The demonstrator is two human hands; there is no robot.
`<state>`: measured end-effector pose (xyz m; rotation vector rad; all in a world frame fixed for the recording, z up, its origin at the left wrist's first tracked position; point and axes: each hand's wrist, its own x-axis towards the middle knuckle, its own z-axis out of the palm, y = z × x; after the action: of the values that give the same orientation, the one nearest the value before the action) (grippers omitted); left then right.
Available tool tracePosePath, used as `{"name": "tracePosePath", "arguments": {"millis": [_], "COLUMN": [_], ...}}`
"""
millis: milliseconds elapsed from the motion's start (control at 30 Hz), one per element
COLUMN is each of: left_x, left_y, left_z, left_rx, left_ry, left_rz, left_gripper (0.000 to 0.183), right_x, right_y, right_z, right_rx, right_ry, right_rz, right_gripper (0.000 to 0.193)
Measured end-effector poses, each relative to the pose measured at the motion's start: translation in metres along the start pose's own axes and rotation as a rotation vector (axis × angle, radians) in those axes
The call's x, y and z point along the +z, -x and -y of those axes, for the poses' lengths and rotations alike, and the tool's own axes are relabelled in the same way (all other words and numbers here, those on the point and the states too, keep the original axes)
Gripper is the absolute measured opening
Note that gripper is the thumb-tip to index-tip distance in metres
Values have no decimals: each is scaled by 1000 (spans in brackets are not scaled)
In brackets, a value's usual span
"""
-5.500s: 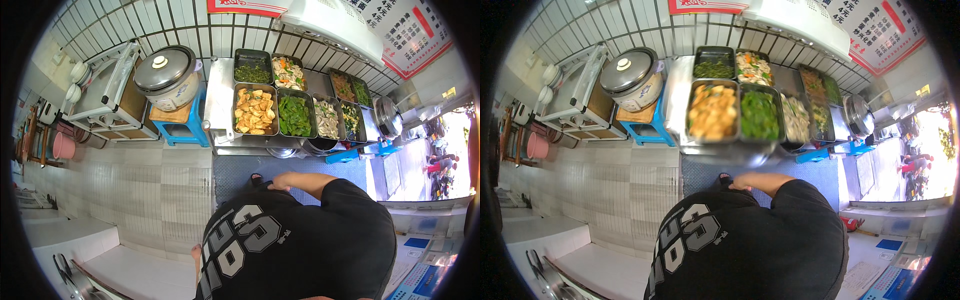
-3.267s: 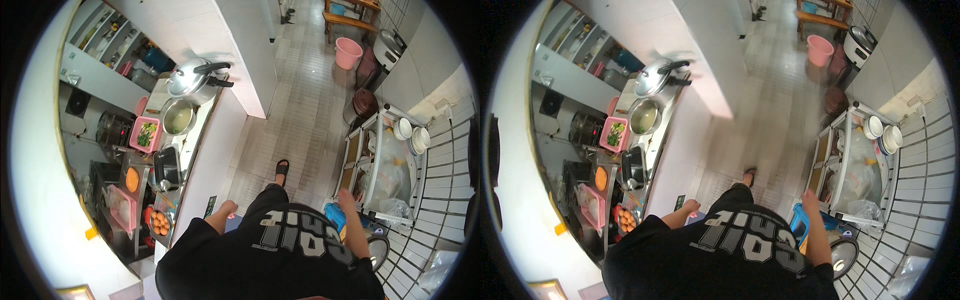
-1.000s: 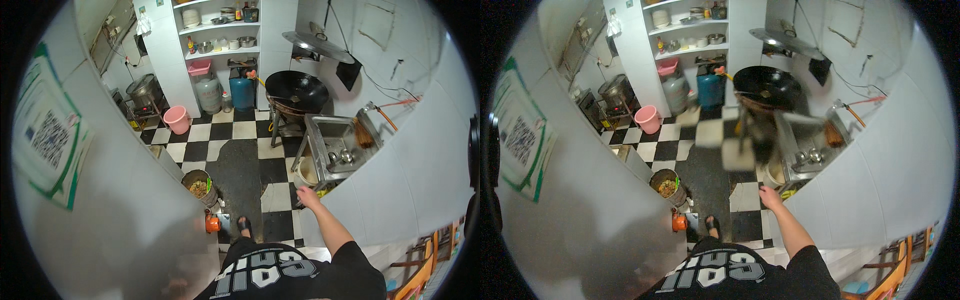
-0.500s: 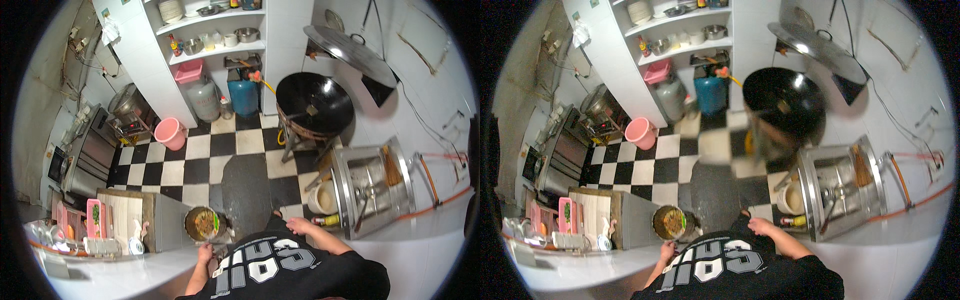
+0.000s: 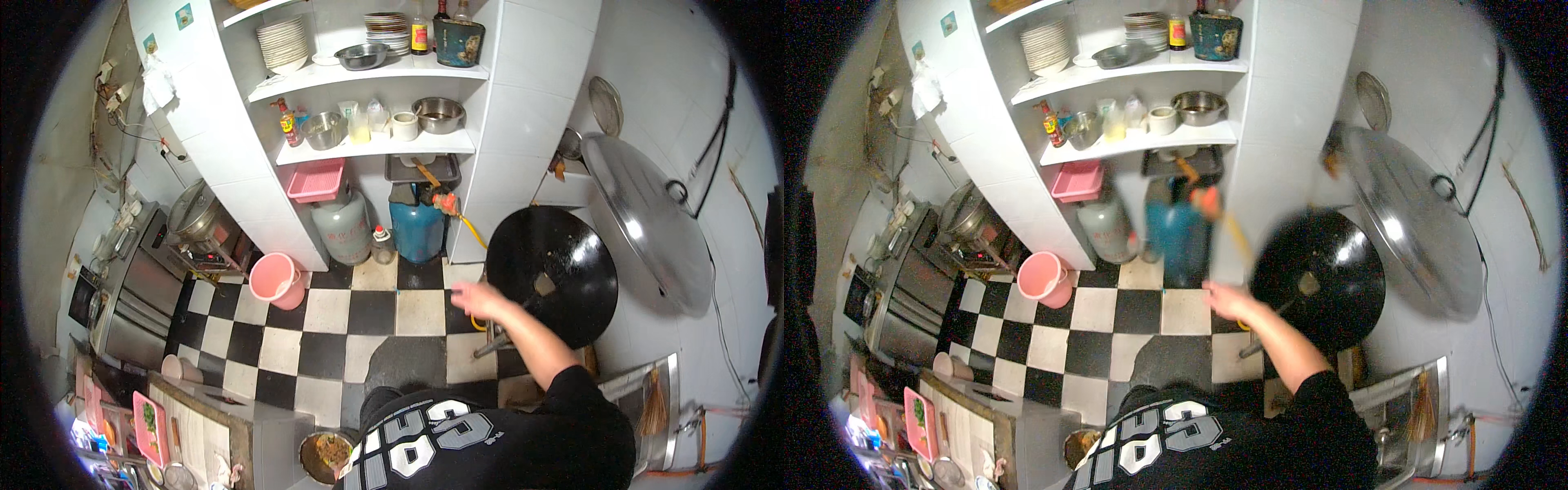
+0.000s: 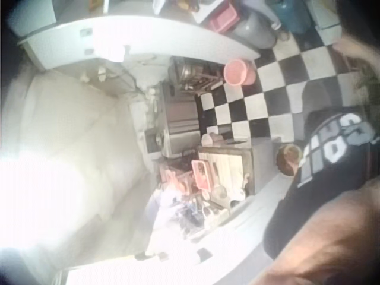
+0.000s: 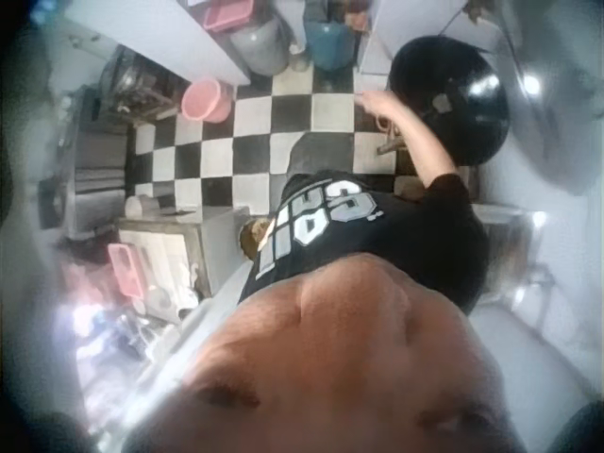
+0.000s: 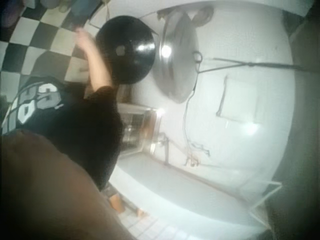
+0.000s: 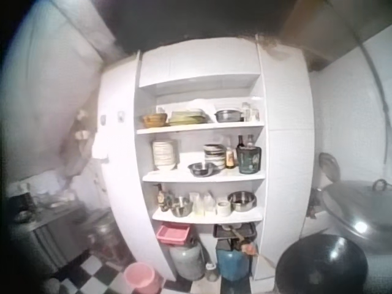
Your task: The person retrieves a sauce bottle from a shelf, opens it, and uses a ladle to pour sauce over several trays of prepared food. They then close the bottle, return it to the shelf, and clean a wok and a cutting board.
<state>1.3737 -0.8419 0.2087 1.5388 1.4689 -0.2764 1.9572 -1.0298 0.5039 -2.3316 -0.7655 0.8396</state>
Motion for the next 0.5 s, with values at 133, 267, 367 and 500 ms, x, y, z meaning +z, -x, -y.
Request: {"name": "tracePosePath", "arguments": {"millis": [133,267,367,500], "left_x": [-5,-46,-104,-182], "left_y": [-65,-138,-182,-226], "left_z": [-77,-148,-206,-312], "left_rx": [-73,-80,-73,33], "left_ry": [115,209,327,507], "left_rz": [46,50,5,-95], "left_gripper": [30,28,26,27], "right_x": [-163,-313,-405,-494], "right_y": [-110,-209,-276,-359], "right_z": [82,133,148,149], "right_rx": [-199,-233,-286,-279], "right_ry": [-32,-356,-321,-489], "right_rz": [-350,-747,-1079,-1217], "right_gripper": [50,55,66,69]}}
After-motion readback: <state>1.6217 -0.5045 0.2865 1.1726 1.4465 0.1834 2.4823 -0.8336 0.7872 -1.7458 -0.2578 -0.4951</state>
